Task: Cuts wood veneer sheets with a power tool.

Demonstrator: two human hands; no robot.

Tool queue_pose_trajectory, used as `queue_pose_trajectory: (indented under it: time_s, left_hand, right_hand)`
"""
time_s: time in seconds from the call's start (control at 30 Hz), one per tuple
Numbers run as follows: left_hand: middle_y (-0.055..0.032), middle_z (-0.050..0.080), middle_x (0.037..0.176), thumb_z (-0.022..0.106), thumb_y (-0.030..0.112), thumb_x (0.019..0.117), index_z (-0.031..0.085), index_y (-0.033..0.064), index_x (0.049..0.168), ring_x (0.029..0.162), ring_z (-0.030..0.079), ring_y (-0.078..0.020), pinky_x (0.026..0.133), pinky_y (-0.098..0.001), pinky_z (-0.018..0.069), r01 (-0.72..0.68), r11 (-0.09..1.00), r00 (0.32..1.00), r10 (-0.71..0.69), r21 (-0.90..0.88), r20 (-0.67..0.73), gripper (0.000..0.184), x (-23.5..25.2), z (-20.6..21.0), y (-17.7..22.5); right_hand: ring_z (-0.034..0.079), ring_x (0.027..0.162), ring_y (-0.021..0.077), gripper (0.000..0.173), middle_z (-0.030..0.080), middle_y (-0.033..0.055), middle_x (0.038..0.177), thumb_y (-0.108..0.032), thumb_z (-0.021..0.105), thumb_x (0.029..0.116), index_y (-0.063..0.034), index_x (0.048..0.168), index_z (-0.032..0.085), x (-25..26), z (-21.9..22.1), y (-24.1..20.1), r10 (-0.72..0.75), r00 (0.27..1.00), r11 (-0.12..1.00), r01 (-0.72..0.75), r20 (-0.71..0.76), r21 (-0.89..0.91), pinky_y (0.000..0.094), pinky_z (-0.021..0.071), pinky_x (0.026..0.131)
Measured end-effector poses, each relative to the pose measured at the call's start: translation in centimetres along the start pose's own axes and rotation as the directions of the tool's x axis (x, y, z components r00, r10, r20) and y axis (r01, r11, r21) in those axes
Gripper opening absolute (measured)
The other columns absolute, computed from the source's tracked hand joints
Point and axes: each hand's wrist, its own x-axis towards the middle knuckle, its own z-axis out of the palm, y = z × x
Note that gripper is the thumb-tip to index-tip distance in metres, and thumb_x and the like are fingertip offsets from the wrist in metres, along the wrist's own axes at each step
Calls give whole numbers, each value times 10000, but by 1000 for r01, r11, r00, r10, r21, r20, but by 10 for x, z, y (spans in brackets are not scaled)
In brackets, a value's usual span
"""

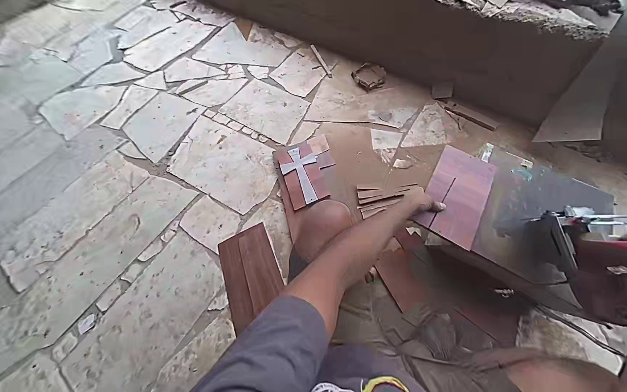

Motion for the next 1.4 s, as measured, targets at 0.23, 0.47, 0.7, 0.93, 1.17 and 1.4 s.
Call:
queue_pose_trajectory:
  time_s: [0.23,0.47,0.7,0.93,1.17,1.4]
  left_hand:
    - [-178,724,1112,883,186,810,623,3,1273,978,730,-259,890,-439,604,25,978,999,-29,-209,-18,561,15,8,11]
    - [-192,722,1097,889,219,799,645,14,1248,987,721,-286,892,-481,588,40,985,999,-43,-166,-13,551,24,9,8]
    - [-216,709,1139,883,295,800,628,13,1278,1044,708,-339,925,-551,572,47,998,998,-49,-46,-46,611,32,8,9]
    - [-232,709,1108,870,310,809,657,-6,1198,1044,702,-367,920,-588,559,9,1000,997,-10,-2,-72,544,33,9,6]
    - [-253,682,1151,858,317,812,625,-30,1224,1082,681,-377,926,-590,547,40,999,995,-37,28,-89,587,26,9,10]
    - [-259,664,1203,846,330,828,611,-26,1265,1124,665,-383,939,-589,541,79,995,994,-73,69,-81,610,17,6,19]
  right_hand:
    - [522,453,82,561,511,11,592,-576,292,1073,-99,874,511,10,11,-20,267,958,960,-255,-102,115,210,465,415]
    - [568,483,74,608,570,21,654,-568,269,1074,-55,924,559,-16,15,-21,429,903,896,-428,20,120,193,484,419]
    - [588,511,114,507,586,32,693,-485,286,1088,-87,936,561,-42,26,-8,419,908,905,-419,19,77,253,525,448]
    - [519,423,134,758,524,10,588,-714,139,1019,-102,904,571,-65,35,12,385,920,918,-390,-66,-77,317,484,378]
    - [552,435,130,790,540,10,597,-688,103,1042,-70,1005,593,-115,71,11,334,934,914,-288,126,-285,305,523,391]
    - [522,407,142,681,524,28,578,-564,182,1104,-34,979,591,-139,97,41,339,940,852,-290,37,-436,321,500,362]
